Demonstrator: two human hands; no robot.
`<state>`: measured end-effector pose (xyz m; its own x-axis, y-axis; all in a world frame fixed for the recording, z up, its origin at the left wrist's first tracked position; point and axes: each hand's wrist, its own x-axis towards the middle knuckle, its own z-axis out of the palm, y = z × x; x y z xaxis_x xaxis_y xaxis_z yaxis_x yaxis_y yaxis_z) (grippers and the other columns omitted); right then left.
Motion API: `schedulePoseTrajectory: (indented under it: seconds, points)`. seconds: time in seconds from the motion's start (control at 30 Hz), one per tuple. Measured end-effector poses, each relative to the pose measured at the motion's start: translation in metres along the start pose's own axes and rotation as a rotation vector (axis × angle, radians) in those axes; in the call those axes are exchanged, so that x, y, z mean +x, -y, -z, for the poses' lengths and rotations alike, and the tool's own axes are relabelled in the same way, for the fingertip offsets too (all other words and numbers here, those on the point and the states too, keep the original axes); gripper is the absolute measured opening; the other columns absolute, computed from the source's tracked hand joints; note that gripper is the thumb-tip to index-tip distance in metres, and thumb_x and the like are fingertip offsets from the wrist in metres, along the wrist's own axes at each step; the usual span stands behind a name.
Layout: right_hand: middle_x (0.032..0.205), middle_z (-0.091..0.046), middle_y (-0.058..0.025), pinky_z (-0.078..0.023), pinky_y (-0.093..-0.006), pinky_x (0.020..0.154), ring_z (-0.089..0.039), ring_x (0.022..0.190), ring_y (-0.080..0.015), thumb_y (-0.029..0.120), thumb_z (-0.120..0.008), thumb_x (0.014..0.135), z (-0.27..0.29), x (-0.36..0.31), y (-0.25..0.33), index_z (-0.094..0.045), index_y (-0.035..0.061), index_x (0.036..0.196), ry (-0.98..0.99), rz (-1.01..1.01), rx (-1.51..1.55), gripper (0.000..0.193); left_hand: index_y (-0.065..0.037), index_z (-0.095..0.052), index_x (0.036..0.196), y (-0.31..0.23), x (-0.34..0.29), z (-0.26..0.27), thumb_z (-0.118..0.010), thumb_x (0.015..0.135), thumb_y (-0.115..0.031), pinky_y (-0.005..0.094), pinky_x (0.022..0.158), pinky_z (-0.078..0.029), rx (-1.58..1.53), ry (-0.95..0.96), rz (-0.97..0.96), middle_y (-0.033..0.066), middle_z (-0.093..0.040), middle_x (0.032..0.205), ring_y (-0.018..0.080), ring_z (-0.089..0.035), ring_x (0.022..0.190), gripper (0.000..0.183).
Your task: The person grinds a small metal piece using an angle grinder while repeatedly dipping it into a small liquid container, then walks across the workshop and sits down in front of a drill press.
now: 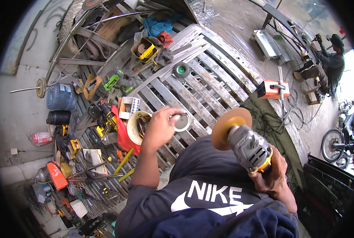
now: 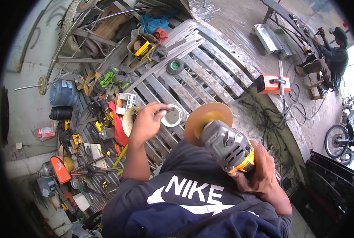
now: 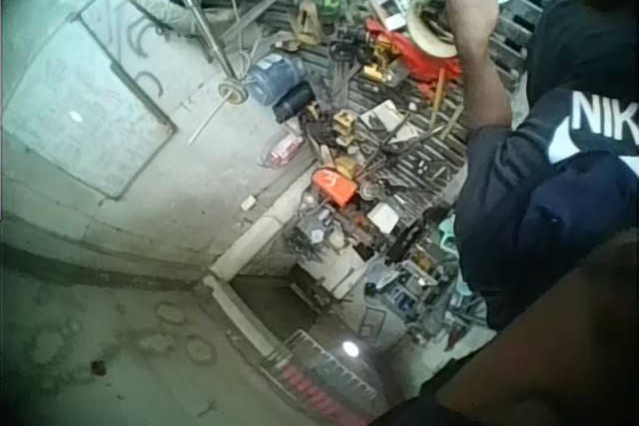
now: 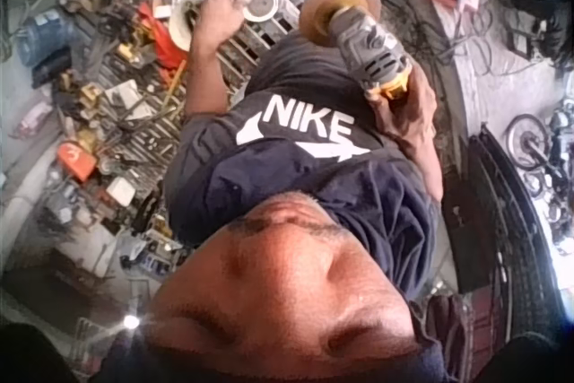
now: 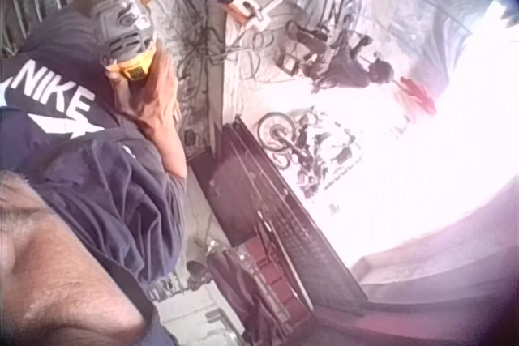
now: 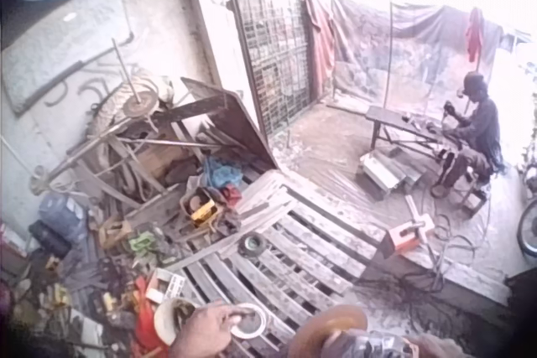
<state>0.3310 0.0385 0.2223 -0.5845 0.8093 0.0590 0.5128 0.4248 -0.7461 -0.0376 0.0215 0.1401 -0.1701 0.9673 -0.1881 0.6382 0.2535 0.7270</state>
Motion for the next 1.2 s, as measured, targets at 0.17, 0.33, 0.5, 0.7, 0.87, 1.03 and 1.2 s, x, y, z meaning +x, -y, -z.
schedulePoseTrajectory:
  seconds: [0.17,0.33,0.5,0.7,0.87,1.03,1.2]
  points:
    - [0.105,-0.066,-0.0240,-0.055,-0.0441,0.082,-0.069,0.093,-0.0410,0.038,-0.087,0.076,-0.003,0.002,-0.001,-0.053,-0.0075,0.129,-0.002,0.010,0.024,0.077,0.001,-0.072,0.088,0.065,0.021,-0.053,-0.070,0.083,-0.004,0.0507,0.083,-0.056,0.535,0.065,0.187,0.0252,-0.072,0.090,0.0450,-0.070,0.092,0.007]
    - [0.106,-0.066,-0.0235,-0.056,-0.0444,0.081,-0.069,0.093,-0.0410,0.037,-0.088,0.076,-0.003,0.001,-0.002,-0.051,-0.0072,0.130,0.016,0.010,-0.003,0.079,-0.001,-0.075,0.085,0.084,0.032,-0.090,-0.058,0.090,-0.006,0.0460,0.074,-0.062,0.796,0.066,0.062,0.0225,-0.074,0.087,0.0363,-0.076,0.084,0.019]
    - [0.104,-0.065,-0.0229,-0.055,-0.0447,0.079,-0.068,0.090,-0.0412,0.037,-0.088,0.075,-0.002,-0.005,-0.007,-0.051,-0.0064,0.131,-0.023,-0.004,-0.003,0.080,-0.001,-0.075,0.086,0.087,0.029,-0.096,-0.059,0.089,-0.007,0.0462,0.074,-0.062,0.783,0.030,0.026,0.0230,-0.074,0.088,0.0364,-0.076,0.085,0.017]
    - [0.103,-0.065,-0.0227,-0.055,-0.0447,0.077,-0.068,0.088,-0.0412,0.037,-0.087,0.076,-0.004,-0.001,-0.009,-0.049,-0.0057,0.133,-0.011,0.015,0.012,0.080,-0.002,-0.074,0.096,0.078,0.027,-0.068,-0.066,0.089,-0.009,0.0468,0.079,-0.059,0.661,0.121,0.013,0.0199,-0.075,0.094,0.0360,-0.074,0.090,0.013]
    - [0.103,-0.065,-0.0224,-0.055,-0.0445,0.076,-0.068,0.086,-0.0410,0.039,-0.086,0.078,-0.005,-0.001,-0.010,-0.050,-0.0058,0.132,-0.025,0.029,0.028,0.079,0.000,-0.067,0.114,0.021,0.004,0.001,-0.067,0.099,-0.014,0.0318,0.077,-0.052,-0.404,-0.118,0.094,0.0079,-0.068,0.095,0.0168,-0.067,0.081,0.020]
    - [0.100,-0.066,-0.0219,-0.055,-0.0449,0.074,-0.069,0.085,-0.0410,0.043,-0.083,0.081,-0.004,0.003,-0.005,-0.051,-0.0056,0.131,-0.049,0.061,0.005,0.077,-0.002,-0.062,0.113,-0.021,-0.009,0.017,-0.059,0.105,-0.022,0.0266,0.074,-0.044,-0.751,-0.111,-0.376,0.0068,-0.055,0.104,0.0116,-0.052,0.080,0.022]
    - [0.101,-0.067,-0.0213,-0.055,-0.0454,0.075,-0.069,0.086,-0.0418,0.042,-0.083,0.081,-0.005,0.004,-0.001,-0.052,-0.0044,0.129,-0.039,0.048,0.002,0.074,-0.002,-0.058,0.112,-0.046,-0.016,0.005,-0.062,0.103,-0.026,0.0269,0.065,-0.035,-1.159,-0.068,-0.481,0.0062,-0.051,0.096,0.0106,-0.043,0.071,0.025]
